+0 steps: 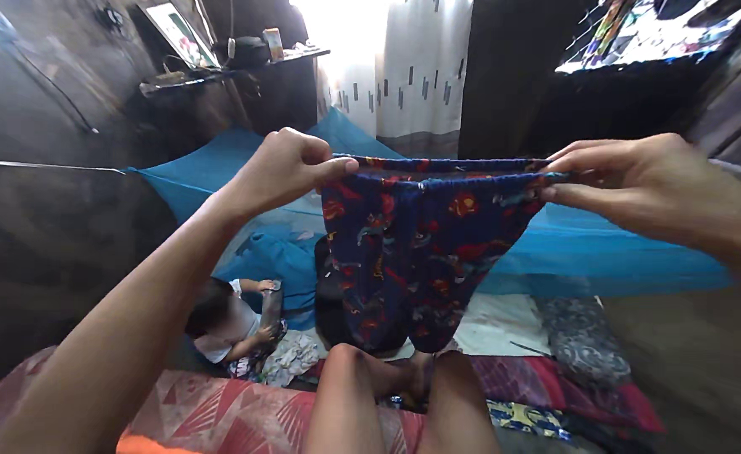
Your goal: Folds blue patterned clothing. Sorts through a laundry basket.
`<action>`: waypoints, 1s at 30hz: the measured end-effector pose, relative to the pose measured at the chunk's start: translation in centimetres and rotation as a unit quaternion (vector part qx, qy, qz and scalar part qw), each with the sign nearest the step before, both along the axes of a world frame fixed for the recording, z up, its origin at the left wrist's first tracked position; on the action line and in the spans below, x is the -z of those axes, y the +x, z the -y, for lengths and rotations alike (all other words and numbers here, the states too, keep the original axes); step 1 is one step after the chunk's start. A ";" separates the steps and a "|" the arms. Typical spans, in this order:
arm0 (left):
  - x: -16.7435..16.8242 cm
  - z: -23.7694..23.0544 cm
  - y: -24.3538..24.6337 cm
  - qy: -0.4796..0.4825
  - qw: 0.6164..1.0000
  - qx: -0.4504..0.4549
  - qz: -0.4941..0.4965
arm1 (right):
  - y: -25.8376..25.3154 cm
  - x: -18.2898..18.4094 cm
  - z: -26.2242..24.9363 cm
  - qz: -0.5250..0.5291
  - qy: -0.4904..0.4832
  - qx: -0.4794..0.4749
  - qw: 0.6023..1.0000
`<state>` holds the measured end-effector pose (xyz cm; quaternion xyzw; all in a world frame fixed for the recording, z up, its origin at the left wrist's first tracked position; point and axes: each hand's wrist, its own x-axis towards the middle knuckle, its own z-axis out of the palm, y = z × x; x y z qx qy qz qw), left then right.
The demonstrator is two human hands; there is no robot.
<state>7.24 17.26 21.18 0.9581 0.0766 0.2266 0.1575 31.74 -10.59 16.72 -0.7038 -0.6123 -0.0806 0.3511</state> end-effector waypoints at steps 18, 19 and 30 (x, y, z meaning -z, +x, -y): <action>0.2 2.9 -3.3 -0.217 0.969 0.071 0.092 | -1.7 -0.9 2.0 -0.269 0.120 -0.095 0.951; 0.1 3.6 -3.6 -0.277 0.954 0.078 0.090 | -1.9 -1.0 2.4 -0.273 0.125 -0.103 0.948; 2.2 3.6 5.5 -0.507 0.856 -0.078 0.072 | -2.5 -0.7 -7.5 -0.421 0.032 0.103 0.901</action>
